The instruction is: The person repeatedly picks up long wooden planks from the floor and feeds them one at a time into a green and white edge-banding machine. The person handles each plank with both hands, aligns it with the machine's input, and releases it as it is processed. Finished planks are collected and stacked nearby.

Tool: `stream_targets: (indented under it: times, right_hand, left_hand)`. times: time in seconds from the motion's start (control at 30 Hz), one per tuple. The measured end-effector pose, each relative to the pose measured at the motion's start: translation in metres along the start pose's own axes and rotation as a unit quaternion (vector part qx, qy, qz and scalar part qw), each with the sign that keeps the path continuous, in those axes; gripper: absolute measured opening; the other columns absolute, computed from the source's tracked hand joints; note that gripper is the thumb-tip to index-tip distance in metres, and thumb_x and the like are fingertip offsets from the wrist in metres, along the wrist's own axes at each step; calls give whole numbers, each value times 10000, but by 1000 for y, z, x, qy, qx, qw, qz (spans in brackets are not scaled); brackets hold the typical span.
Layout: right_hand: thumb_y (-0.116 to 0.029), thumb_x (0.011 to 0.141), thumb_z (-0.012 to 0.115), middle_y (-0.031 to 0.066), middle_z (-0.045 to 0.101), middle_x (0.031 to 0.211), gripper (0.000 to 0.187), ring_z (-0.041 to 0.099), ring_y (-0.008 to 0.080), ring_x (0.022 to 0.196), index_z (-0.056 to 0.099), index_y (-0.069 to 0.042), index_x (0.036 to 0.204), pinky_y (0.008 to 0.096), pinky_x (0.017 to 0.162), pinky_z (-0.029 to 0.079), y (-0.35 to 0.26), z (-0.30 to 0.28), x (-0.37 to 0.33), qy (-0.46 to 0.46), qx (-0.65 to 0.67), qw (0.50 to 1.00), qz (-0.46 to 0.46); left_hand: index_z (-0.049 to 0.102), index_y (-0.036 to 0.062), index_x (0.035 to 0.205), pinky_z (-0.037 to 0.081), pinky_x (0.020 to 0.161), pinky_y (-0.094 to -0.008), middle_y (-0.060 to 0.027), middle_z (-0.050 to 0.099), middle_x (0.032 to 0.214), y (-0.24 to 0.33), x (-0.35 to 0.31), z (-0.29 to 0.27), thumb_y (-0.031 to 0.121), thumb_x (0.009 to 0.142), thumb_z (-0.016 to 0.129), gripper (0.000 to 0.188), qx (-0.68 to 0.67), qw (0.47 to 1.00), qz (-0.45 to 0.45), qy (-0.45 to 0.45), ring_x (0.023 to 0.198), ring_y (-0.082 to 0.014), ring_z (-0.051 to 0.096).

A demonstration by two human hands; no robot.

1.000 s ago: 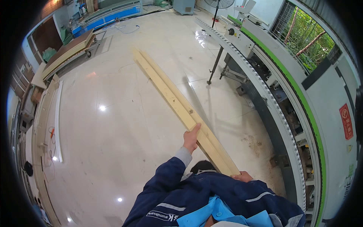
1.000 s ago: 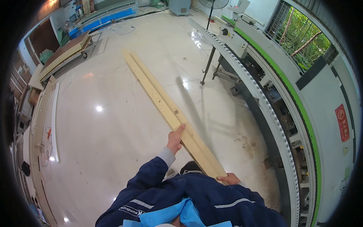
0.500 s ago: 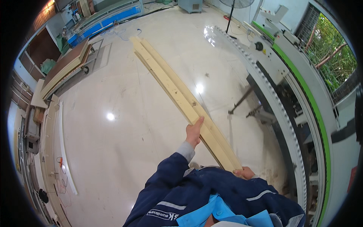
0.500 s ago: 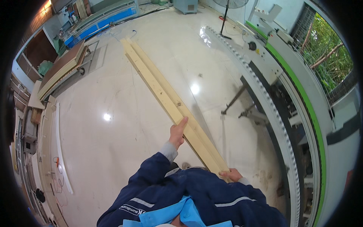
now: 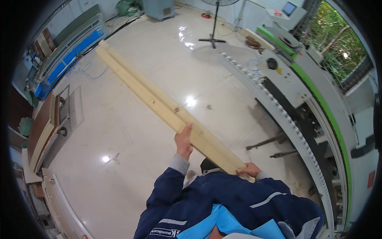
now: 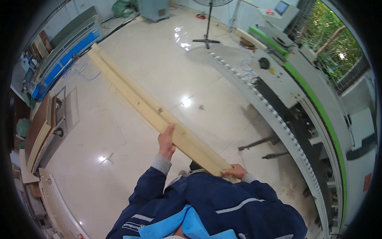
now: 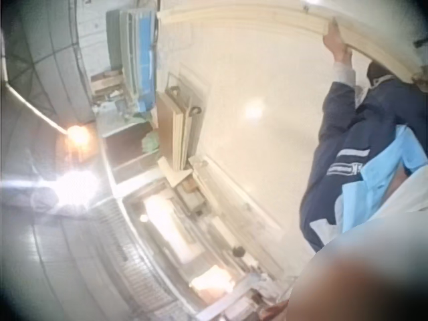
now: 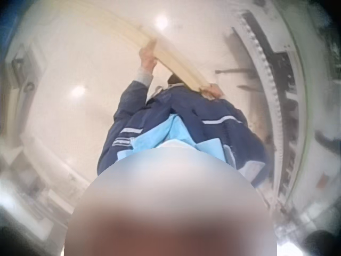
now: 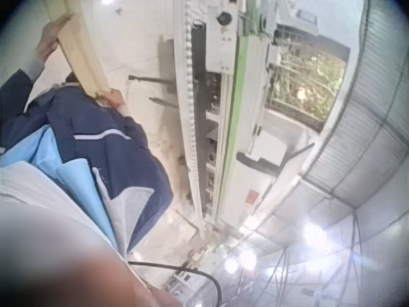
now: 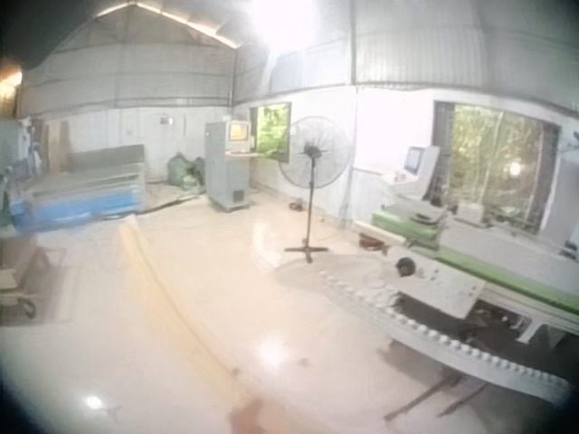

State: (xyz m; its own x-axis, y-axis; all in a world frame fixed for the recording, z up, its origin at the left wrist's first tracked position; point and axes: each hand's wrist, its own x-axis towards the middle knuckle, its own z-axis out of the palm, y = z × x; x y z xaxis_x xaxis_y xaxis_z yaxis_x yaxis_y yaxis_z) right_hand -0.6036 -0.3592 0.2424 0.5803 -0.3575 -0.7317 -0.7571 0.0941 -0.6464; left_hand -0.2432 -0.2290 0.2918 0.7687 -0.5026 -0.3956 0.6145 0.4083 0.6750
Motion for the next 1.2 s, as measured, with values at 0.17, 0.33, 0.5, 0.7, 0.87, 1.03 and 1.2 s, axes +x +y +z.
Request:
stream_targets:
  times: [0.17, 0.33, 0.5, 0.7, 0.87, 1.03, 1.2]
  right_hand:
    - [-530, 710, 805, 104, 715, 1052, 703, 653, 188, 970, 691, 17, 1139, 320, 877, 493, -127, -17, 169, -6, 18, 999, -28]
    - [-532, 721, 795, 94, 719, 1046, 679, 655, 182, 970, 705, 9, 1121, 314, 880, 490, -279, -63, 314, 6, -21, 1000, -11]
    - [-608, 720, 752, 134, 727, 1031, 684, 671, 238, 977, 729, -30, 1083, 333, 872, 494, -440, -105, 428, -4, -42, 997, -72]
    - [-742, 763, 595, 195, 713, 975, 761, 669, 326, 941, 744, -24, 971, 399, 828, 497, -601, -136, 608, 50, -71, 995, -40]
    - [-786, 778, 524, 214, 686, 1047, 831, 642, 344, 1004, 697, -24, 1061, 424, 858, 484, -739, -156, 741, 91, -66, 992, -58]
    - [-696, 853, 527, 173, 628, 1219, 732, 572, 352, 1133, 578, -123, 1306, 439, 941, 458, -852, -195, 831, 141, -16, 979, -149]
    - [-610, 917, 502, 154, 647, 1174, 601, 580, 358, 1112, 577, -186, 1336, 440, 943, 455, -938, -239, 941, 219, -20, 957, -191]
  left_hand:
    - [626, -48, 1093, 566, 712, -304, -104, 683, 998, 63, 190, 34, 119, 840, 765, 333, 36, 999, 38, 1, 820, -189, 670]
    - [623, -60, 1111, 558, 701, -294, -98, 683, 1002, 143, 394, 103, 188, 853, 767, 385, 89, 995, 39, 13, 820, -181, 669]
    - [609, -55, 1160, 562, 753, -310, -102, 672, 1076, 229, 559, 146, 279, 924, 686, 416, 129, 992, -13, -12, 909, -180, 672]
    - [551, 31, 1257, 570, 670, -265, -72, 650, 1105, 305, 775, 193, 404, 978, 567, 466, 137, 986, -25, -87, 930, -161, 661]
    - [551, 76, 1253, 522, 543, -207, -58, 651, 1068, 387, 961, 223, 452, 963, 566, 475, 240, 964, -78, -84, 852, -122, 653]
    - [450, 66, 1371, 457, 509, -154, -63, 584, 1196, 441, 1129, 271, 382, 992, 526, 499, 325, 922, -13, -211, 843, -91, 615]
    - [315, 56, 1472, 473, 680, -184, -78, 488, 1320, 444, 1281, 300, 340, 991, 504, 589, 397, 888, 114, -200, 1003, -122, 552]
